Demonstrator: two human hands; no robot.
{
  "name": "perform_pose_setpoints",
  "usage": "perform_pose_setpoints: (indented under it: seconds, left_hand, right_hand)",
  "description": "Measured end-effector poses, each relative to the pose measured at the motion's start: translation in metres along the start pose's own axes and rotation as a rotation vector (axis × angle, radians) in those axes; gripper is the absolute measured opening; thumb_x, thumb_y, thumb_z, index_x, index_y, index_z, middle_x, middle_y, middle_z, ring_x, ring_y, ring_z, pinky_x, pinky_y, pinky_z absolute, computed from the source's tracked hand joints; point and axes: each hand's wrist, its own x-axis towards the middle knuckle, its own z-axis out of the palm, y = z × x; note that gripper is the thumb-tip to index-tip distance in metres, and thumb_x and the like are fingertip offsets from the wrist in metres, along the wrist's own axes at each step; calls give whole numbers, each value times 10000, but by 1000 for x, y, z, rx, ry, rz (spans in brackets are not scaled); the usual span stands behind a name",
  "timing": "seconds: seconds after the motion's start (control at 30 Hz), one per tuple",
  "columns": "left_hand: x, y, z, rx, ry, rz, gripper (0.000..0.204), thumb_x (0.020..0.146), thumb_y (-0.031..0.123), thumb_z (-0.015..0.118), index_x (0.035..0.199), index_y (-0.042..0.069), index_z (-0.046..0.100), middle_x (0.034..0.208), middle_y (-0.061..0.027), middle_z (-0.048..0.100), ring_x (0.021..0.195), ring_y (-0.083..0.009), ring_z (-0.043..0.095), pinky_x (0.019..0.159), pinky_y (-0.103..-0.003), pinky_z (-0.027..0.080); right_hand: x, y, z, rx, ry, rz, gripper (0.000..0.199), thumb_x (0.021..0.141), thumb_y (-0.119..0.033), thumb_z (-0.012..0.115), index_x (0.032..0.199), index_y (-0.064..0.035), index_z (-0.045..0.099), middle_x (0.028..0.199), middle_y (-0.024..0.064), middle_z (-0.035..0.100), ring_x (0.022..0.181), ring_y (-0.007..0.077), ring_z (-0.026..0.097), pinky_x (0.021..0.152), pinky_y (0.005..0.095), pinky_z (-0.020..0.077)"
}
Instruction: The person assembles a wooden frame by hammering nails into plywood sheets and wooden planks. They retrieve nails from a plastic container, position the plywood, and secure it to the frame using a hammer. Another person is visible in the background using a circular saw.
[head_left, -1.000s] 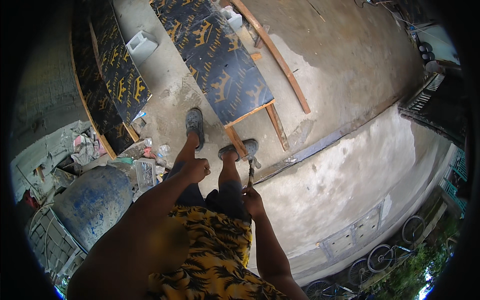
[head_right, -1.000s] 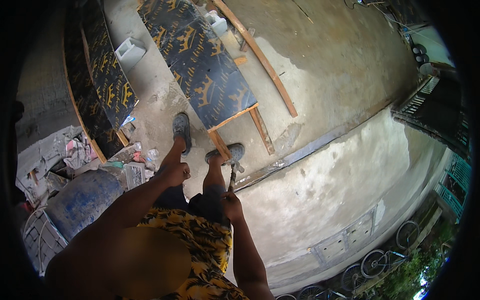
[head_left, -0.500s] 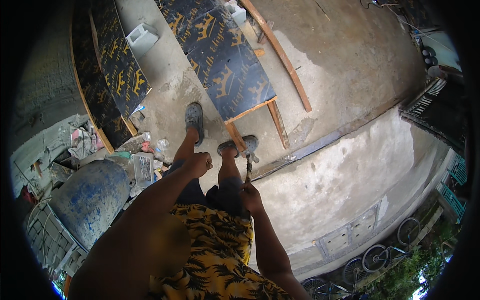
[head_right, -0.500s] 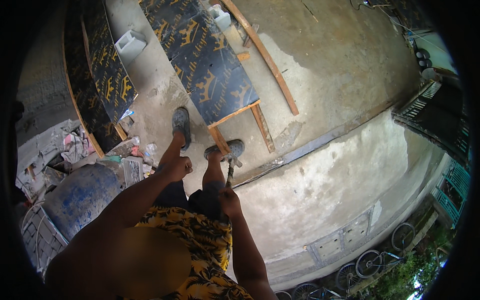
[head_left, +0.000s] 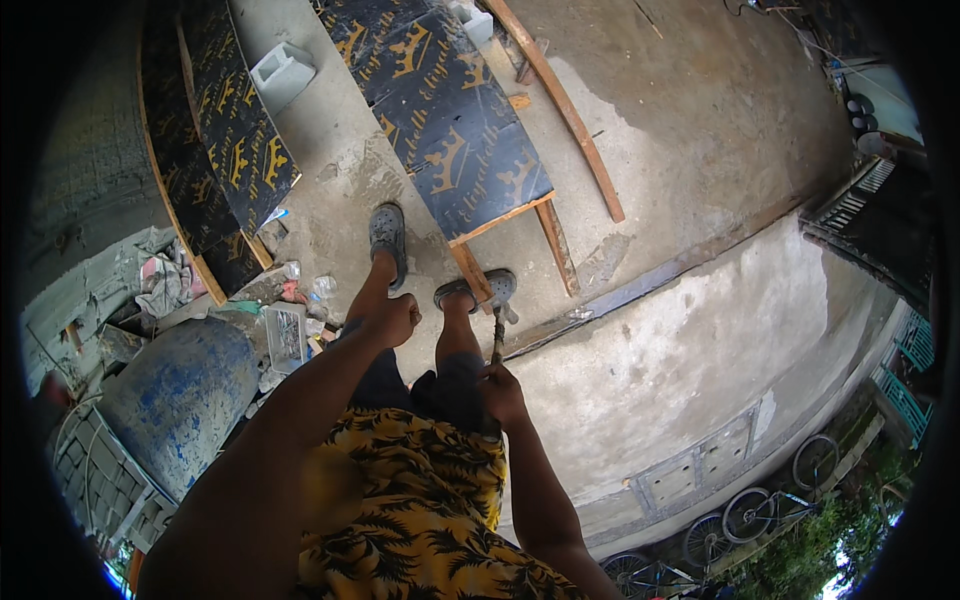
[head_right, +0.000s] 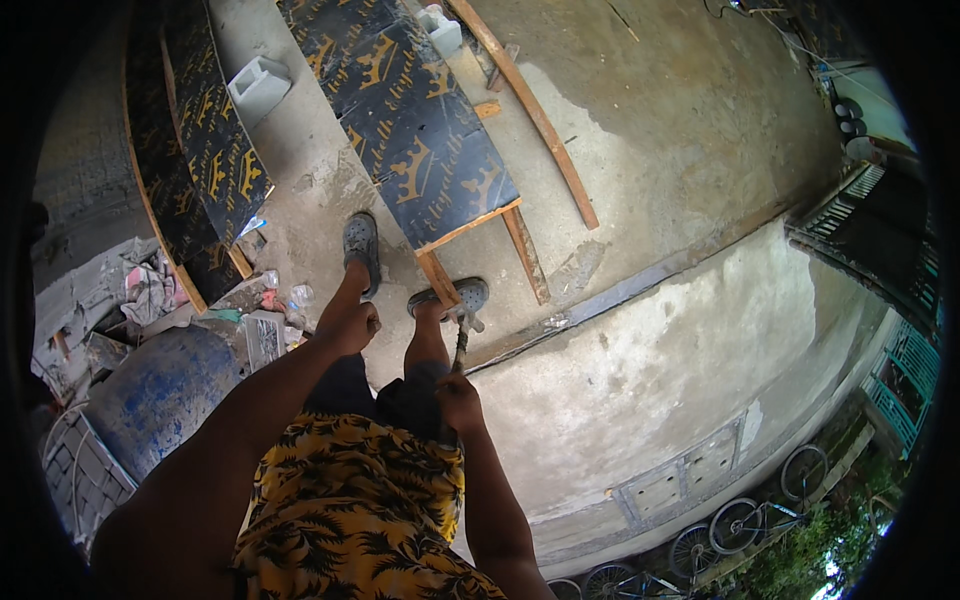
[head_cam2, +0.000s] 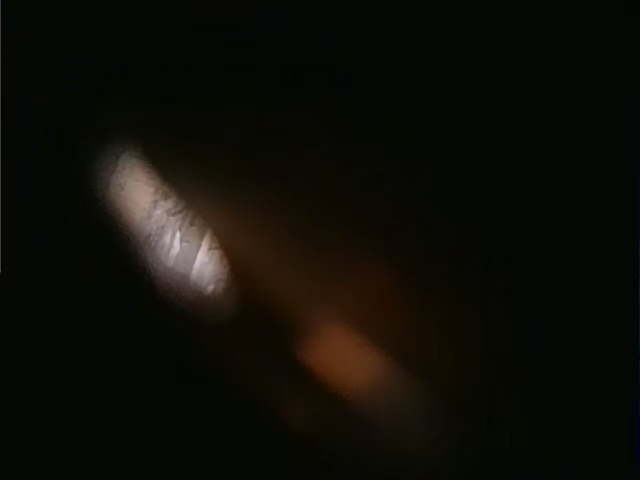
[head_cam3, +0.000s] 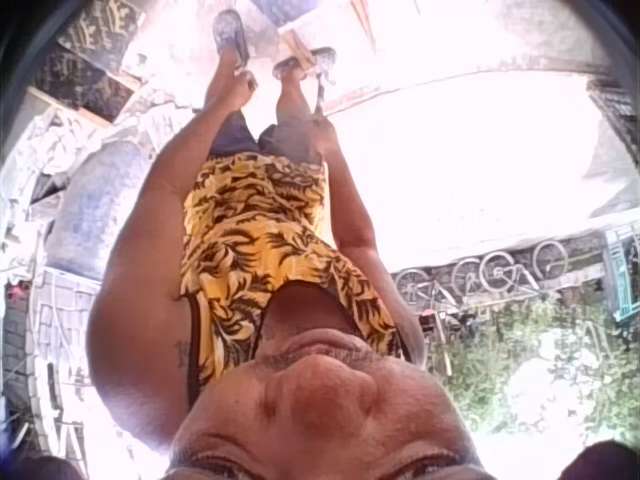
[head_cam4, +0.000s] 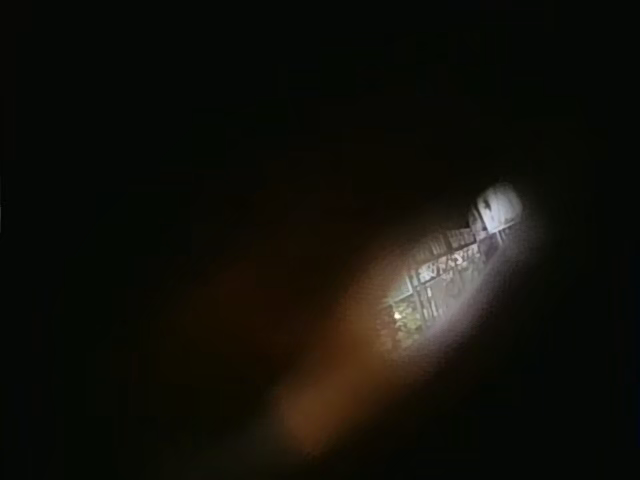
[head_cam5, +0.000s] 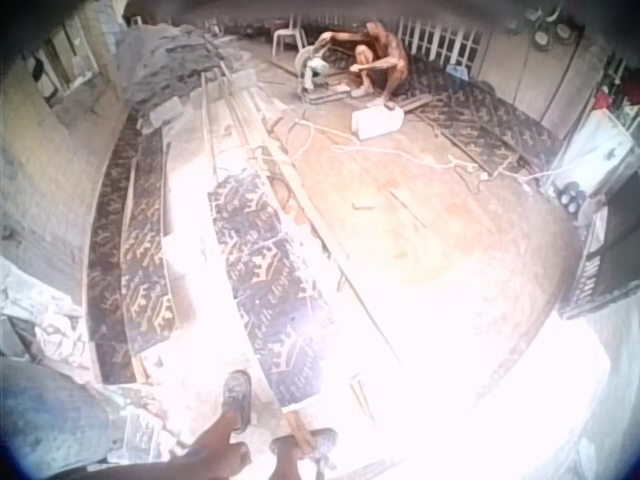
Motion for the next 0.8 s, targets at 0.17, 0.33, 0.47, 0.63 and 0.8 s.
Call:
perform_pose_setpoints:
  seconds: [0.17, 0.33, 0.47, 0.63, 0.8]
  left_hand:
    - [12, -5, -10, -74, 49, -66, 121, 901, 120, 628, 952, 19, 671, 943, -233, 658, 913, -384, 667, 796, -473, 516]
    - [22, -19, -2, -113, -14, -179, 145, 914, 146, 599, 953, 27, 672, 957, -236, 675, 952, -383, 674, 806, -473, 518]
    - [22, -20, -1, -56, 2, -162, 168, 924, 173, 596, 961, 42, 695, 967, -216, 690, 969, -370, 680, 828, -472, 521]
    - [18, -12, -4, -20, 21, -135, 186, 932, 202, 600, 959, 63, 722, 973, -184, 702, 967, -356, 684, 854, -471, 522]
    - [19, -7, -4, 12, -24, -162, 203, 937, 228, 600, 987, 86, 735, 990, -163, 716, 977, -339, 689, 868, -461, 522]
  right_hand:
    - [0, -15, -3, 91, 4, 48, 173, 890, -3, 655, 1040, -88, 639, 803, -14, 588, 696, 62, 542, 613, 253, 465]
    - [1, -30, -7, 115, 2, 83, 175, 907, 0, 636, 1056, -90, 629, 754, -31, 568, 618, 47, 518, 542, 242, 431]
    - [2, -28, -7, 83, 23, 158, 154, 904, -24, 638, 1046, -86, 642, 761, -27, 591, 636, 59, 539, 563, 253, 448]
    - [8, -5, -2, -4, 22, 64, 176, 885, -46, 647, 1057, -82, 656, 824, 18, 625, 733, 98, 584, 672, 277, 483]
    - [11, 11, 2, -65, 16, 71, 199, 859, -78, 662, 1058, -82, 675, 889, 57, 667, 854, 136, 629, 792, 310, 516]
